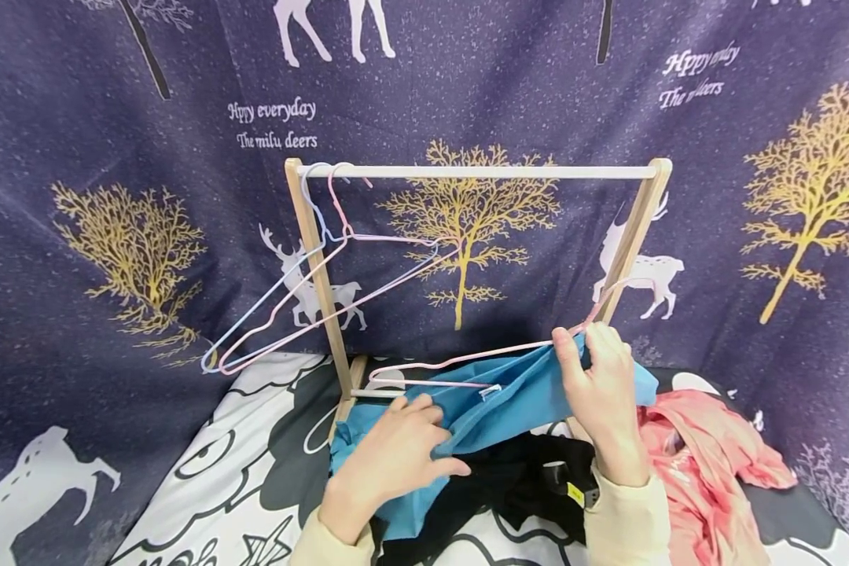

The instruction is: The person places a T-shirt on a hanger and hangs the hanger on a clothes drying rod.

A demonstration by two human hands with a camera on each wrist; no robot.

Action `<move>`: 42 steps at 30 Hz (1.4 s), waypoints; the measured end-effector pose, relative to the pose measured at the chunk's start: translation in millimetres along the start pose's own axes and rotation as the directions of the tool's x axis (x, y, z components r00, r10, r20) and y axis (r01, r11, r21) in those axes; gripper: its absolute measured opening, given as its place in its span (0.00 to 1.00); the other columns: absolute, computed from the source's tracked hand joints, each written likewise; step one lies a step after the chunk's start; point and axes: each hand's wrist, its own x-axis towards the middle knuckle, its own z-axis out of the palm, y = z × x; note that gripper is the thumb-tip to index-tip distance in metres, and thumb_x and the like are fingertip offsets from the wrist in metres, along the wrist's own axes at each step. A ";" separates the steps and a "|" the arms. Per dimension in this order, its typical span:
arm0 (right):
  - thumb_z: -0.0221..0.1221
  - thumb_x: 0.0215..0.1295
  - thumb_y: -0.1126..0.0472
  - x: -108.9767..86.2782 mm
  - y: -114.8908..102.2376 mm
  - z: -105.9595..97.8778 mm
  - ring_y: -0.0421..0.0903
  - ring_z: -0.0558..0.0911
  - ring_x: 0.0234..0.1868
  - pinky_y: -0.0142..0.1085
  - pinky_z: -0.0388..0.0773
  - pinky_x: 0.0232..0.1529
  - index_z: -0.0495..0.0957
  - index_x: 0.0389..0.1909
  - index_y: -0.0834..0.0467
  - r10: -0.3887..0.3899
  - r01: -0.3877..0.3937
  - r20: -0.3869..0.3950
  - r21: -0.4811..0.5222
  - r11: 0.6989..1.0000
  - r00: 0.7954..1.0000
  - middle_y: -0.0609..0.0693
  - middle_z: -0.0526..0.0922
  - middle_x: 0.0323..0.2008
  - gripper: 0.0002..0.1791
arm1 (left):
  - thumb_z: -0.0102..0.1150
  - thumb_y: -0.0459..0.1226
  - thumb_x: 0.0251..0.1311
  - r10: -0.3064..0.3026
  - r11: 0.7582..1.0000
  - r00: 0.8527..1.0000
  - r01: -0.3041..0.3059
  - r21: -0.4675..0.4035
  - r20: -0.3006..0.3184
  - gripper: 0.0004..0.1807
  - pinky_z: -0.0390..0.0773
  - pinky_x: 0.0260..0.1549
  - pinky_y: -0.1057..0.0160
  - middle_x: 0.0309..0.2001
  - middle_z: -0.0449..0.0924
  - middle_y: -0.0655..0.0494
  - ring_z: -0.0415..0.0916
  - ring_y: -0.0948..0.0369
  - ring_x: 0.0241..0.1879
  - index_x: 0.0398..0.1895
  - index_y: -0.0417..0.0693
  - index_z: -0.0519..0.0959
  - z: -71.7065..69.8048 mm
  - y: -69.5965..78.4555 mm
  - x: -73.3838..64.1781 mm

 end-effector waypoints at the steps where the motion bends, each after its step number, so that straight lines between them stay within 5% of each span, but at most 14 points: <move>1: 0.59 0.68 0.58 0.1 1.3 -1.0 0.56 0.73 0.32 0.45 0.58 0.33 0.72 0.23 0.61 0.005 -0.005 -0.005 0.000 1.000 1.000 0.55 0.71 0.23 0.15 | 0.54 0.64 0.59 0.002 1.000 1.000 -0.002 0.000 -0.016 0.22 0.66 0.39 0.61 0.25 0.64 0.69 0.64 0.64 0.36 0.23 0.61 0.83 -3.9 -3.9 -2.4; 5: 0.59 0.67 0.59 0.3 4.1 -3.8 0.56 0.75 0.34 0.45 0.60 0.34 0.75 0.26 0.62 0.017 -0.017 -0.013 0.003 1.000 1.000 0.57 0.74 0.25 0.12 | 0.63 0.58 0.58 0.001 0.999 0.992 -0.007 -0.048 -0.123 0.18 0.67 0.50 0.59 0.27 0.68 0.69 0.70 0.64 0.41 0.19 0.60 0.76 -18.2 -19.1 -10.8; 11: 0.59 0.67 0.59 0.1 3.0 -2.2 0.55 0.73 0.30 0.42 0.59 0.31 0.71 0.21 0.60 0.003 -0.003 -0.020 0.011 1.000 1.000 0.55 0.71 0.22 0.15 | 0.67 0.52 0.57 -0.034 0.989 0.960 -0.007 -0.148 -0.277 0.17 0.67 0.43 0.61 0.30 0.73 0.69 0.70 0.65 0.42 0.19 0.60 0.71 -32.5 -36.1 -23.7; 20: 0.59 0.66 0.58 0.0 1.0 0.3 0.51 0.72 0.26 0.37 0.59 0.30 0.72 0.19 0.60 -0.041 0.041 -0.010 0.026 0.999 0.999 0.51 0.70 0.20 0.17 | 0.67 0.43 0.60 -0.036 0.958 0.850 -0.121 -0.261 -0.525 0.11 0.67 0.46 0.57 0.41 0.75 0.57 0.70 0.56 0.46 0.24 0.50 0.80 -40.1 -53.8 -36.9; 26: 0.61 0.63 0.60 -0.1 0.7 2.4 0.50 0.69 0.24 0.33 0.56 0.29 0.72 0.18 0.58 -0.071 0.071 -0.012 0.007 0.997 0.997 0.48 0.67 0.19 0.15 | 0.71 0.36 0.56 -0.137 0.941 0.847 -0.050 -0.334 -0.513 0.07 0.69 0.43 0.65 0.50 0.72 0.53 0.71 0.58 0.45 0.29 0.51 0.79 -42.7 -59.0 -43.9; 33: 0.60 0.66 0.59 -0.5 -3.0 0.8 0.51 0.71 0.26 0.37 0.60 0.29 0.73 0.20 0.58 -0.060 0.060 0.040 0.004 0.998 0.997 0.48 0.69 0.20 0.14 | 0.70 0.30 0.54 -0.258 0.933 0.846 0.094 -0.348 -0.465 0.19 0.77 0.38 0.62 0.41 0.81 0.60 0.79 0.64 0.39 0.48 0.52 0.76 -42.1 -59.9 -46.2; 38: 0.60 0.65 0.60 -0.8 -7.0 1.5 0.51 0.71 0.26 0.38 0.60 0.29 0.73 0.20 0.58 -0.068 0.068 0.045 0.001 0.998 0.997 0.49 0.69 0.21 0.14 | 0.70 0.31 0.54 -0.334 0.917 0.808 0.160 -0.365 -0.486 0.26 0.78 0.35 0.56 0.40 0.85 0.54 0.83 0.59 0.37 0.57 0.52 0.74 -40.7 -59.2 -45.1; 42: 0.61 0.66 0.59 -2.5 -11.2 4.7 0.51 0.71 0.28 0.40 0.62 0.32 0.73 0.21 0.56 -0.063 0.064 0.070 -0.005 0.998 0.996 0.48 0.69 0.22 0.14 | 0.68 0.37 0.58 -0.373 0.922 0.781 0.251 -0.295 -0.501 0.14 0.78 0.36 0.55 0.39 0.86 0.58 0.83 0.58 0.35 0.48 0.52 0.82 -36.8 -62.9 -44.0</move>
